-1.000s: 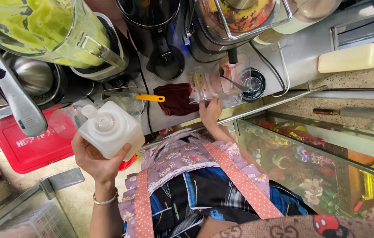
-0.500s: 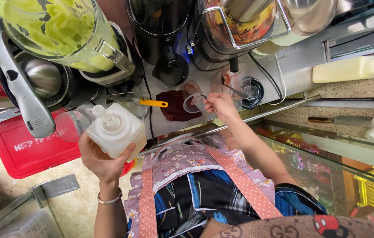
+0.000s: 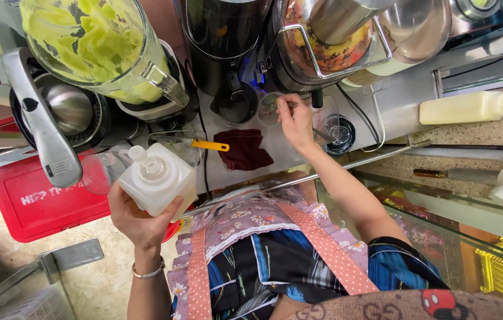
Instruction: The person prepares an avocado drink at a juice stall. They pour milk and syrup from squeeze bottles into a blender pitcher containing avocado, run the blender, then scoop the blended green mixture with a spoon into a serving cup.
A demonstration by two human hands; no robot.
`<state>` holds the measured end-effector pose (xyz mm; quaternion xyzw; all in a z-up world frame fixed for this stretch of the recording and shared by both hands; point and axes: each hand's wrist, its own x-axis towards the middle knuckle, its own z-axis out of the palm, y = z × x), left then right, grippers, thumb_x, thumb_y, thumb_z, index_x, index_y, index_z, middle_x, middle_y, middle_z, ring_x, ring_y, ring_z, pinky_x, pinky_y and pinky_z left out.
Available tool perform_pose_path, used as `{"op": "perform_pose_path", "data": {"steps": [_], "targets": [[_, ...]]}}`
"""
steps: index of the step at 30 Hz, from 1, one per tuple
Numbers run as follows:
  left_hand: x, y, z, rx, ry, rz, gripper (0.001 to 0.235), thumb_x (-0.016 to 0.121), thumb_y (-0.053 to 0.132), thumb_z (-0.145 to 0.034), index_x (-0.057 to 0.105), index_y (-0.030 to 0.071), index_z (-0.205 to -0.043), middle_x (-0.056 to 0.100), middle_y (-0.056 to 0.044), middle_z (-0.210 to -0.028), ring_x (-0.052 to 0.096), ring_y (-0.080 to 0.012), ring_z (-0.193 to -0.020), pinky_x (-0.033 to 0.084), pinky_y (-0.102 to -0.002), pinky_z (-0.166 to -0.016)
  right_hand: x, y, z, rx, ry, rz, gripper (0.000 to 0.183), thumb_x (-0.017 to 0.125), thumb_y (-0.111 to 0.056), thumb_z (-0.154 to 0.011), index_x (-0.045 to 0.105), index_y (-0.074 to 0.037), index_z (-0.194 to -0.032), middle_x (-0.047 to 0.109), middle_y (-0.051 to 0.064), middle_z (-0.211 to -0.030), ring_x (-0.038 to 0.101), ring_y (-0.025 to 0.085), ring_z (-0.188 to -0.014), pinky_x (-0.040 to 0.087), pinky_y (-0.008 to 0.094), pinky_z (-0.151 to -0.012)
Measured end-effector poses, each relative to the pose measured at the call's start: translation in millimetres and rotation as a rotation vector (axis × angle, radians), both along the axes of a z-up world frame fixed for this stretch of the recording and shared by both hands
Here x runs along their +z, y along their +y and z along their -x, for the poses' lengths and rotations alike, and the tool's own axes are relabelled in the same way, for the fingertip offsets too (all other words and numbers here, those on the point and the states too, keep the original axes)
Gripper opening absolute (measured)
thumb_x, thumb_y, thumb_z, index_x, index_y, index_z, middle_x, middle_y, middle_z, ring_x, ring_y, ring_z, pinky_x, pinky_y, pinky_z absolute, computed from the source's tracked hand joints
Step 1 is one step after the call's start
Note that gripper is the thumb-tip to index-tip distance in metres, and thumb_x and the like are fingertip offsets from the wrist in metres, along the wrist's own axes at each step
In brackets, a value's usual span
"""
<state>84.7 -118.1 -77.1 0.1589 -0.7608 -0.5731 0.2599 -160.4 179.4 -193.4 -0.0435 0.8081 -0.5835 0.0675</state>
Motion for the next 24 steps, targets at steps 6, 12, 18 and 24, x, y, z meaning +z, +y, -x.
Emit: {"op": "perform_pose_path", "data": {"steps": [6, 12, 18, 24], "targets": [[-0.2, -0.2, 3.5, -0.003, 0.001, -0.018, 0.092, 0.096, 0.013, -0.070, 0.045, -0.001, -0.145, 0.062, -0.012, -0.133, 0.064, -0.0225, -0.125, 0.053, -0.038, -0.113, -10.9, -21.9, 21.1, 0.217, 0.419, -0.398, 0.014, 0.060, -0.011, -0.103, 0.062, 0.000, -0.111, 0.067, 0.019, -0.093, 0.066, 0.039, -0.086, 0.053, 0.048, -0.075], [4.1, -0.9, 5.6, -0.004, -0.008, 0.001, 0.090, 0.095, 0.012, -0.069, 0.047, -0.001, -0.143, 0.063, -0.012, -0.132, 0.065, -0.0224, -0.124, 0.054, -0.038, -0.112, 27.0, -33.6, 41.2, 0.453, 0.477, -0.561, 0.011, 0.063, -0.005, -0.091, 0.069, -0.003, -0.100, 0.065, 0.025, -0.097, 0.065, 0.045, -0.084, 0.052, 0.051, -0.069], [5.0, -2.1, 5.0, 0.004, 0.002, 0.016, 0.091, 0.096, 0.013, -0.068, 0.046, -0.001, -0.143, 0.063, -0.011, -0.131, 0.065, -0.0213, -0.123, 0.054, -0.037, -0.110, 58.1, -27.4, 62.2, 0.624, 0.012, -0.456, 0.016, 0.058, -0.012, -0.099, 0.068, -0.002, -0.106, 0.070, 0.019, -0.083, 0.071, 0.039, -0.078, 0.055, 0.044, -0.072], [5.9, -4.1, 6.1, 0.015, 0.001, 0.013, 0.090, 0.096, 0.012, -0.068, 0.047, -0.001, -0.143, 0.063, -0.011, -0.131, 0.065, -0.0213, -0.123, 0.054, -0.037, -0.111, 29.7, -15.6, 64.6, 0.645, 0.027, -0.526, 0.017, 0.062, -0.015, -0.096, 0.069, 0.000, -0.101, 0.070, 0.023, -0.085, 0.071, 0.040, -0.084, 0.054, 0.046, -0.077]]}}
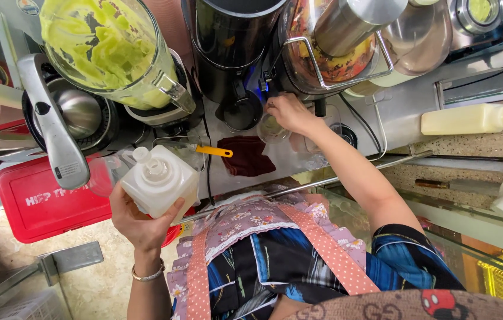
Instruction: The person prepares an avocado drink at a juice stall. They pour milk and syrup from squeeze bottles into a blender pitcher containing avocado, run the blender, then scoop the blended green mixture with a spoon into a serving cup.
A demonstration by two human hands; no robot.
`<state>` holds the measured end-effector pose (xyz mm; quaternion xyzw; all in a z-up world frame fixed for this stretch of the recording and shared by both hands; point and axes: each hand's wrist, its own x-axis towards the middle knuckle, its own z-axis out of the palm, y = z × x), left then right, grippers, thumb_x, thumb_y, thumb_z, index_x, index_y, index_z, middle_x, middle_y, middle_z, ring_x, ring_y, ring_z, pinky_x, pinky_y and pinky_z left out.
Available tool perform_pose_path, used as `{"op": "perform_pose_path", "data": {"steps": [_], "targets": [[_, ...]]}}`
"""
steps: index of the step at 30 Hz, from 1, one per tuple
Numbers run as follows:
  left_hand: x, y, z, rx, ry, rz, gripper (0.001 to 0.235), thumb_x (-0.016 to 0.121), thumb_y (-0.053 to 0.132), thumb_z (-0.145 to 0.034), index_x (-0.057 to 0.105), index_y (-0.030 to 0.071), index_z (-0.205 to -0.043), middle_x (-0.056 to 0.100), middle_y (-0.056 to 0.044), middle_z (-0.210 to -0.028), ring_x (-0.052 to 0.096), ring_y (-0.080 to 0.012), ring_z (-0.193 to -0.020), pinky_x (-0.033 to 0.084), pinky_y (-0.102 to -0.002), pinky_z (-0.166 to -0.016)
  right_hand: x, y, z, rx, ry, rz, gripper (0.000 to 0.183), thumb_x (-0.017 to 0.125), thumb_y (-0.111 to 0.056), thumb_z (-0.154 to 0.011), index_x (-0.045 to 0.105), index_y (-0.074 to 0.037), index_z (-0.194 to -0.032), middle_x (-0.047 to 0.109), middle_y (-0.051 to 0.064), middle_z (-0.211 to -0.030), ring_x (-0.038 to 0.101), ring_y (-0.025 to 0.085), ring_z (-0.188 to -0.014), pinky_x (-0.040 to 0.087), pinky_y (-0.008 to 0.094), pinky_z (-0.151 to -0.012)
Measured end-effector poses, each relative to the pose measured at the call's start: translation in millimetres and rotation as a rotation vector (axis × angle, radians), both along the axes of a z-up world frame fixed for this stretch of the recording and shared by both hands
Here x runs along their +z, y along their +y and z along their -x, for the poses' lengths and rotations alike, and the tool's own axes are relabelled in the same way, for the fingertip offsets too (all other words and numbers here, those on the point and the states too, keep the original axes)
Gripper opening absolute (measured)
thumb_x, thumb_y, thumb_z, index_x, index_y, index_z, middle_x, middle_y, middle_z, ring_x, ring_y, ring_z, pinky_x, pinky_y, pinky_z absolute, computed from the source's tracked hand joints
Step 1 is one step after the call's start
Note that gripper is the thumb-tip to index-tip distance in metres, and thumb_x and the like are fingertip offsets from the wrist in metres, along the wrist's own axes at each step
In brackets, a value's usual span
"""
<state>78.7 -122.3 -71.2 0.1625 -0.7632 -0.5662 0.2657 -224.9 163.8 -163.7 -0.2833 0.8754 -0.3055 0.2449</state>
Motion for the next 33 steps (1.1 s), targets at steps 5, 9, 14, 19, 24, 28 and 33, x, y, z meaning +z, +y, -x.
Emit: {"op": "perform_pose_path", "data": {"steps": [5, 9, 14, 19, 24, 28, 33], "targets": [[9.5, -3.3, -1.6, 0.021, -0.022, 0.041, 0.089, 0.096, 0.011, -0.067, 0.049, -0.002, -0.142, 0.063, -0.011, -0.131, 0.065, -0.0215, -0.123, 0.053, -0.037, -0.112, 21.2, 6.8, -14.6, 0.044, 0.191, 0.045, 0.017, 0.065, -0.015, -0.095, 0.073, -0.001, -0.099, 0.070, 0.024, -0.090, 0.066, 0.043, -0.090, 0.052, 0.049, -0.079], [20.2, -7.3, -1.0, 0.048, -0.027, 0.051, 0.088, 0.096, 0.011, -0.068, 0.051, -0.002, -0.142, 0.064, -0.011, -0.133, 0.065, -0.0217, -0.125, 0.052, -0.037, -0.114, 40.4, 25.4, -19.7, -0.040, 0.242, 0.137, 0.017, 0.064, -0.015, -0.097, 0.071, -0.001, -0.101, 0.071, 0.021, -0.090, 0.069, 0.041, -0.088, 0.053, 0.045, -0.076], [60.7, -19.2, 3.0, 0.105, -0.021, 0.179, 0.082, 0.097, 0.013, -0.069, 0.056, -0.002, -0.139, 0.066, -0.010, -0.130, 0.065, -0.0204, -0.122, 0.052, -0.036, -0.112, 81.9, 48.7, -49.8, -0.330, 0.166, 0.292, 0.012, 0.065, -0.011, -0.100, 0.067, 0.001, -0.102, 0.068, 0.014, -0.078, 0.066, 0.022, -0.068, 0.052, 0.033, -0.060], [122.2, -41.9, 11.4, 0.159, 0.003, 0.408, 0.076, 0.099, 0.021, -0.072, 0.061, -0.001, -0.134, 0.069, -0.011, -0.124, 0.069, -0.0216, -0.110, 0.055, -0.034, -0.102, 130.8, 69.9, -58.0, -0.484, -0.141, 0.662, 0.015, 0.062, -0.017, -0.110, 0.061, -0.003, -0.104, 0.064, 0.009, -0.080, 0.056, 0.012, -0.062, 0.045, 0.028, -0.054], [161.5, -80.8, 27.3, 0.147, 0.090, 0.976, 0.073, 0.100, 0.030, -0.083, 0.060, -0.001, -0.135, 0.067, -0.016, -0.118, 0.066, -0.0338, -0.103, 0.054, -0.042, -0.094, 186.5, 12.9, -55.2, -0.268, -0.324, 1.366, 0.028, 0.063, -0.028, -0.115, 0.057, -0.001, -0.110, 0.068, 0.013, -0.085, 0.063, 0.017, -0.065, 0.053, 0.031, -0.057], [172.1, -115.9, 49.9, 0.109, 0.082, 1.197, 0.062, 0.092, 0.025, -0.091, 0.060, 0.000, -0.138, 0.067, -0.015, -0.122, 0.064, -0.0327, -0.107, 0.050, -0.043, -0.097, 195.5, -68.2, -56.9, -0.132, -0.170, 1.399, 0.027, 0.061, -0.029, -0.112, 0.056, -0.003, -0.117, 0.072, 0.016, -0.091, 0.068, 0.020, -0.069, 0.058, 0.034, -0.063], [179.9, -144.0, 75.4, 0.013, 0.013, 1.495, 0.059, 0.081, 0.016, -0.083, 0.059, 0.005, -0.137, 0.065, -0.013, -0.123, 0.062, -0.0301, -0.114, 0.046, -0.043, -0.103, 174.4, -130.1, -55.1, -0.082, 0.069, 1.255, 0.024, 0.058, -0.024, -0.114, 0.056, 0.000, -0.117, 0.072, 0.015, -0.098, 0.069, 0.019, -0.078, 0.059, 0.032, -0.075]]}}
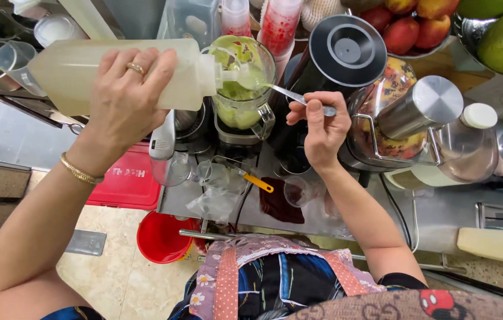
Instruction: The person prepares an avocado drink at a juice stall. They pour milk and syrup from squeeze bottles into a blender pitcher containing avocado, run the blender, then scoop the blended green mixture with a spoon into a serving cup.
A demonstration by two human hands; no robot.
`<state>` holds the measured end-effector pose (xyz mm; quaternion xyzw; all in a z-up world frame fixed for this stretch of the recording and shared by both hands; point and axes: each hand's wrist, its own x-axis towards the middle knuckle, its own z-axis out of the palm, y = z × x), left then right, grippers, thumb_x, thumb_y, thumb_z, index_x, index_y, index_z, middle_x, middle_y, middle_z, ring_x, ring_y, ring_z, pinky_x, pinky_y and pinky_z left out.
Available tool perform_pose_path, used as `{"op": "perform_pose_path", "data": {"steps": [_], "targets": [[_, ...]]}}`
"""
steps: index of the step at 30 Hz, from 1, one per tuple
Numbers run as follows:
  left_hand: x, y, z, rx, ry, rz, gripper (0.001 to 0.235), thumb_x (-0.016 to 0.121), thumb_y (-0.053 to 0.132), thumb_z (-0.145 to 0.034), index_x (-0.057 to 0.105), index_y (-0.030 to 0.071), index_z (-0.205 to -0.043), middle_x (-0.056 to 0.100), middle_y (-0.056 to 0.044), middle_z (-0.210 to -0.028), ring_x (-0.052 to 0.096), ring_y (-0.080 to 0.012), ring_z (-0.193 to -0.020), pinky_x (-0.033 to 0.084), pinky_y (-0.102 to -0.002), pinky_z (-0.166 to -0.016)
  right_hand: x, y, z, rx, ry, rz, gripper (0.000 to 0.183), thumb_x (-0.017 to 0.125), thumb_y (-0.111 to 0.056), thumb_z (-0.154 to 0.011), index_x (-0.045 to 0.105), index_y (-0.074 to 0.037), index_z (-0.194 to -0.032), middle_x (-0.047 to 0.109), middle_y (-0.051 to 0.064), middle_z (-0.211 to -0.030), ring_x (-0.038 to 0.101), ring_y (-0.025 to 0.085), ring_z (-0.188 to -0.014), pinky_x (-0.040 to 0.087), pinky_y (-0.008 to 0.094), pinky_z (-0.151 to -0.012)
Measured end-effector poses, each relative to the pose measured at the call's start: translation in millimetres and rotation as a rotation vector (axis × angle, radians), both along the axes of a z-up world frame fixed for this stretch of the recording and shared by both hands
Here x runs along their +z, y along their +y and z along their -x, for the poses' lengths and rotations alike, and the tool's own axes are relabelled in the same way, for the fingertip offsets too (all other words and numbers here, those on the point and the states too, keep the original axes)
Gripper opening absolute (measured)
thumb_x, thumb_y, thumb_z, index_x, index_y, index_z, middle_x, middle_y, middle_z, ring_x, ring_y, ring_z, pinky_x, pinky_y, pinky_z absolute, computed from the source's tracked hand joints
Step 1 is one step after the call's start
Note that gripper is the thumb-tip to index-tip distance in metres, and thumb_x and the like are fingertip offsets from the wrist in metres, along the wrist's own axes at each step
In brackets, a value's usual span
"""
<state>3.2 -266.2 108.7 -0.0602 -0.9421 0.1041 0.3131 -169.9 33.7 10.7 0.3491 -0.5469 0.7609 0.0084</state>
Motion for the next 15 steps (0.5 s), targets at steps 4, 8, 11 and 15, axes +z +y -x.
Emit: {"op": "perform_pose_path", "data": {"steps": [4, 8, 11, 15], "targets": [[2.3, -8.8, 8.2, 0.022, -0.044, 0.076, 0.066, 0.080, 0.014, -0.076, 0.060, 0.006, -0.138, 0.066, -0.013, -0.122, 0.062, -0.0303, -0.111, 0.047, -0.043, -0.103, -13.4, -17.0, 0.8, 0.016, -0.067, 0.012, 0.021, 0.057, -0.022, -0.113, 0.057, -0.001, -0.115, 0.072, 0.013, -0.096, 0.070, 0.017, -0.078, 0.061, 0.031, -0.072], [-1.2, -10.4, 16.5, 0.006, -0.071, 0.068, 0.069, 0.079, 0.012, -0.073, 0.059, 0.007, -0.139, 0.066, -0.012, -0.123, 0.062, -0.0298, -0.107, 0.047, -0.043, -0.101, -18.2, -22.8, 3.3, 0.017, -0.103, 0.037, 0.021, 0.057, -0.021, -0.113, 0.057, -0.001, -0.114, 0.072, 0.012, -0.096, 0.070, 0.016, -0.078, 0.061, 0.032, -0.072], [-2.7, -11.2, 23.1, 0.003, -0.065, 0.058, 0.068, 0.080, 0.012, -0.073, 0.060, 0.008, -0.138, 0.067, -0.012, -0.122, 0.062, -0.0295, -0.108, 0.047, -0.043, -0.101, -18.7, -23.1, 5.9, 0.002, -0.112, 0.032, 0.021, 0.056, -0.021, -0.113, 0.057, -0.001, -0.114, 0.072, 0.012, -0.096, 0.070, 0.016, -0.078, 0.061, 0.031, -0.071], [-4.0, -11.0, 27.5, -0.008, -0.034, -0.002, 0.062, 0.081, 0.015, -0.078, 0.059, 0.007, -0.136, 0.068, -0.012, -0.117, 0.063, -0.0298, -0.109, 0.047, -0.043, -0.103, -17.0, -20.3, 6.7, 0.017, -0.138, 0.056, 0.021, 0.057, -0.022, -0.113, 0.057, -0.001, -0.114, 0.072, 0.012, -0.097, 0.070, 0.016, -0.079, 0.061, 0.031, -0.071]]}}
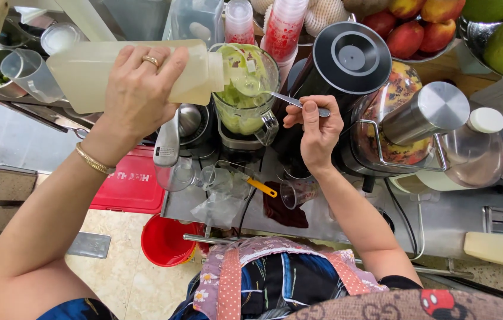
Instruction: The person prepares an avocado drink at a juice stall. They pour milk and syrup from squeeze bottles into a blender pitcher containing avocado, run the blender, then scoop the blended green mixture with a spoon into a serving cup.
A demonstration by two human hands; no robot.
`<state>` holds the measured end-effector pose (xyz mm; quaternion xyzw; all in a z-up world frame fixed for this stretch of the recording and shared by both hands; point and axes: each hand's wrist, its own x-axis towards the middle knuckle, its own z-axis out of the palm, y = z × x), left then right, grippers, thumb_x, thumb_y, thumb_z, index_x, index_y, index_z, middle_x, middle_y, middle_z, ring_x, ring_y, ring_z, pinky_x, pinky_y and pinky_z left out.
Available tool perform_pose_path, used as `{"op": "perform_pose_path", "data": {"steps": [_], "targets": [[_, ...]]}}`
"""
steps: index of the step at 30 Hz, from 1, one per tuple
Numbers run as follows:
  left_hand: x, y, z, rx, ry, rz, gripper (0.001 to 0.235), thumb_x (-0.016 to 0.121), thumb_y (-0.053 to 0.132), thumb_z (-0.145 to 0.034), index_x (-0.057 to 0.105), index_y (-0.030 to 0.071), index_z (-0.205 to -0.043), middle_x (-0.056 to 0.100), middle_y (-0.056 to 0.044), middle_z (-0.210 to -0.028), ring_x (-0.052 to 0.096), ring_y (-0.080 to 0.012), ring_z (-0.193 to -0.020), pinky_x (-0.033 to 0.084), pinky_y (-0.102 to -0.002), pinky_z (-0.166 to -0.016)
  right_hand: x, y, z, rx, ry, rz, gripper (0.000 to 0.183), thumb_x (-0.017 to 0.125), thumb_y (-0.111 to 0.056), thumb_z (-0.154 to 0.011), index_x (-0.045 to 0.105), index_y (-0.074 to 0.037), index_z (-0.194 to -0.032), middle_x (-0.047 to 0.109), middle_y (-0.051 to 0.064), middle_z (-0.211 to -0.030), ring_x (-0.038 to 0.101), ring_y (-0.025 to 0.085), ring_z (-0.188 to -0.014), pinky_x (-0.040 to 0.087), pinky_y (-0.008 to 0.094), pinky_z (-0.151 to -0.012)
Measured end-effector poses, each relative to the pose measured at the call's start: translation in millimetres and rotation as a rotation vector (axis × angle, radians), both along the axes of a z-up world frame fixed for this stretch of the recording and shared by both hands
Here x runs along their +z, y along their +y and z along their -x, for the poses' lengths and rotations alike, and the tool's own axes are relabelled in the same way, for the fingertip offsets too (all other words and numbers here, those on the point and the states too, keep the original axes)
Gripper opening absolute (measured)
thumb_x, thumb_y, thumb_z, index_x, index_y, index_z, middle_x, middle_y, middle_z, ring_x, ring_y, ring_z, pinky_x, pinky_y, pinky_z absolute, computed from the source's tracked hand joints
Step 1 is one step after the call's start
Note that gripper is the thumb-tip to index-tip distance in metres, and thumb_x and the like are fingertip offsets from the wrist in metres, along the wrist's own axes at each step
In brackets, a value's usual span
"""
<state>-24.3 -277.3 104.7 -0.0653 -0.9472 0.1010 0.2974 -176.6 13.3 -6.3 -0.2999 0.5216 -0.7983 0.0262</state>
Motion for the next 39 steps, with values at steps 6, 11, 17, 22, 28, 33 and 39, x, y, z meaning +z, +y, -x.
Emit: {"op": "perform_pose_path", "data": {"steps": [6, 11, 17, 22, 28, 33, 39], "targets": [[10.5, 7.0, 2.5, 0.034, 0.047, -0.385, 0.061, 0.092, 0.025, -0.084, 0.061, 0.005, -0.133, 0.069, -0.014, -0.111, 0.067, -0.0351, -0.103, 0.053, -0.046, -0.092, 2.5, 2.1, 8.2, -0.005, 0.030, -0.038, 0.020, 0.055, -0.021, -0.113, 0.057, -0.001, -0.116, 0.072, 0.011, -0.098, 0.070, 0.015, -0.080, 0.061, 0.030, -0.073], [12.7, 10.8, -22.0, -0.013, 0.098, -0.732, 0.071, 0.098, 0.023, -0.080, 0.059, 0.001, -0.135, 0.070, -0.014, -0.122, 0.070, -0.0296, -0.113, 0.056, -0.042, -0.100, 25.7, 4.2, 17.6, -0.032, 0.419, -0.354, 0.014, 0.058, -0.012, -0.113, 0.062, 0.001, -0.117, 0.070, 0.011, -0.099, 0.069, 0.016, -0.082, 0.058, 0.027, -0.077], [-13.5, 43.4, -65.6, -0.045, 0.130, -1.011, 0.073, 0.100, 0.016, -0.085, 0.056, -0.002, -0.140, 0.066, -0.011, -0.132, 0.066, -0.0193, -0.121, 0.054, -0.033, -0.109, 54.7, -11.4, 31.0, 0.026, 0.810, -0.567, 0.009, 0.061, -0.004, -0.108, 0.064, 0.000, -0.116, 0.068, 0.011, -0.100, 0.069, 0.024, -0.090, 0.056, 0.034, -0.080], [-50.3, 75.2, -91.1, -0.006, 0.102, -1.148, 0.079, 0.100, 0.016, -0.080, 0.053, -0.001, -0.140, 0.064, -0.010, -0.132, 0.064, -0.0188, -0.122, 0.052, -0.032, -0.110, 58.5, -27.6, 34.4, 0.329, 0.545, -0.715, 0.015, 0.059, -0.013, -0.111, 0.066, 0.000, -0.112, 0.067, 0.008, -0.083, 0.067, 0.015, -0.071, 0.054, 0.030, -0.065], [-103.7, 109.2, -113.9, 0.102, 0.059, -1.262, 0.082, 0.100, 0.014, -0.072, 0.055, 0.000, -0.138, 0.065, -0.010, -0.131, 0.065, -0.0200, -0.122, 0.053, -0.035, -0.111, 12.1, 7.4, 28.3, 0.273, -0.282, -0.230, 0.021, 0.053, -0.023, -0.113, 0.059, -0.003, -0.113, 0.070, 0.009, -0.091, 0.068, 0.013, -0.073, 0.059, 0.030, -0.065], [-134.6, 132.3, -123.8, 0.155, 0.015, -1.319, 0.083, 0.099, 0.012, -0.068, 0.055, -0.001, -0.137, 0.065, -0.011, -0.131, 0.066, -0.0209, -0.121, 0.053, -0.035, -0.109, 13.2, 91.8, -20.2, 0.026, -0.435, 0.080, 0.022, 0.052, -0.026, -0.116, 0.055, -0.004, -0.117, 0.066, 0.011, -0.088, 0.061, 0.015, -0.070, 0.050, 0.032, -0.059], [-164.2, 145.9, -132.7, 0.163, -0.031, -1.345, 0.083, 0.098, 0.014, -0.068, 0.054, -0.001, -0.137, 0.066, -0.010, -0.128, 0.066, -0.0197, -0.119, 0.053, -0.034, -0.106, -63.7, 175.4, -102.0, -0.256, -0.381, -0.151, 0.020, 0.048, -0.025, -0.115, 0.052, -0.007, -0.111, 0.063, 0.009, -0.084, 0.057, 0.014, -0.068, 0.046, 0.028, -0.059]]}}
